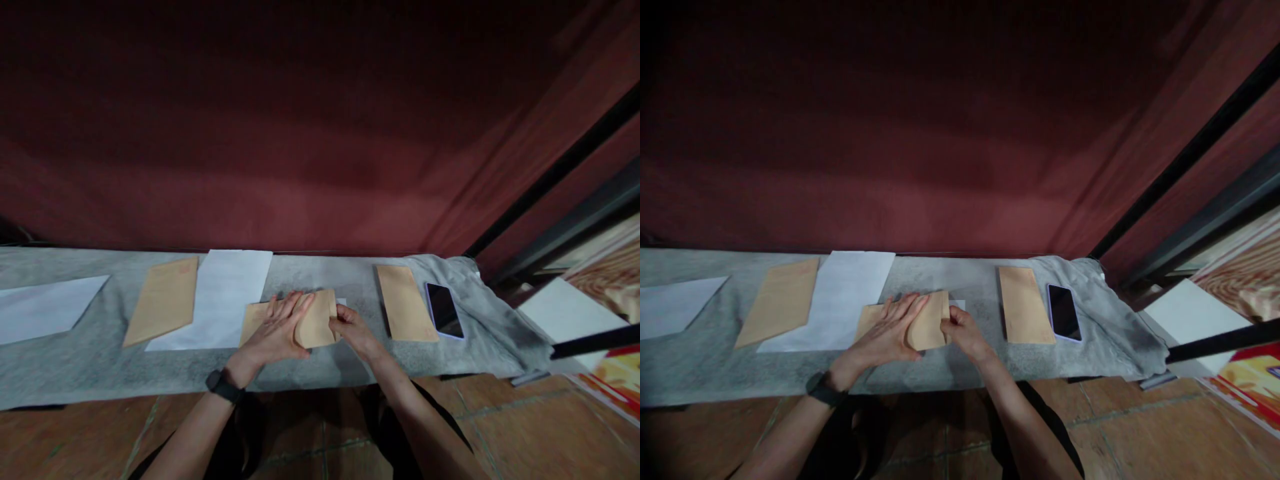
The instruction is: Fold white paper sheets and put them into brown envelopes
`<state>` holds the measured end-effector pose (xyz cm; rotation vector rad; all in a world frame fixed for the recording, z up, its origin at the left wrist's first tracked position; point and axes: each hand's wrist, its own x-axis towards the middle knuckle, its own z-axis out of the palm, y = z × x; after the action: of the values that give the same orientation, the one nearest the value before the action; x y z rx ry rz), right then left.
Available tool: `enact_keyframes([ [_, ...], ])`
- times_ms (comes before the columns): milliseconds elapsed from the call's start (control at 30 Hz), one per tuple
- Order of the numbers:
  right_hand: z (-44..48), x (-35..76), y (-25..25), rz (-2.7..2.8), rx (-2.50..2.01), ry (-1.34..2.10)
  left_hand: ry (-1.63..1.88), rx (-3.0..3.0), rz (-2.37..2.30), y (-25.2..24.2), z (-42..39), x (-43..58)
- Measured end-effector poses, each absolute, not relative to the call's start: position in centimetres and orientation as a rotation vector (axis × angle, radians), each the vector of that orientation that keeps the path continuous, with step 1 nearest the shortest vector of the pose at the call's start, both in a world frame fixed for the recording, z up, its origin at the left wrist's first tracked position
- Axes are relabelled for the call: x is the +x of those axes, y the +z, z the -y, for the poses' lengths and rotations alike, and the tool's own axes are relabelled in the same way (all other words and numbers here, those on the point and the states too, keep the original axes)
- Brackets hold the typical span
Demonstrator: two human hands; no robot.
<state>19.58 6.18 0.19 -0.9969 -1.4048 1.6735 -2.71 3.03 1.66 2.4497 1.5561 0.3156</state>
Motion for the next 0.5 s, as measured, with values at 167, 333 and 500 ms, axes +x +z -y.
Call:
enact_keyframes([
  [167,-6.2,20.6,1.3,1.363,-1.040,1.760,0.463,2.602,-1.556,2.8,-2.7,-2.6],
  [333,-6.6,21.0,0.8,1.273,-1.038,1.768,0.556,2.755,-1.528,4.1,-2.3,-2.2],
  [500,-7.7,21.1,-0.7,1.343,-1.124,1.479,0.488,2.805,-1.558,3.9,-2.4,-1.9],
])
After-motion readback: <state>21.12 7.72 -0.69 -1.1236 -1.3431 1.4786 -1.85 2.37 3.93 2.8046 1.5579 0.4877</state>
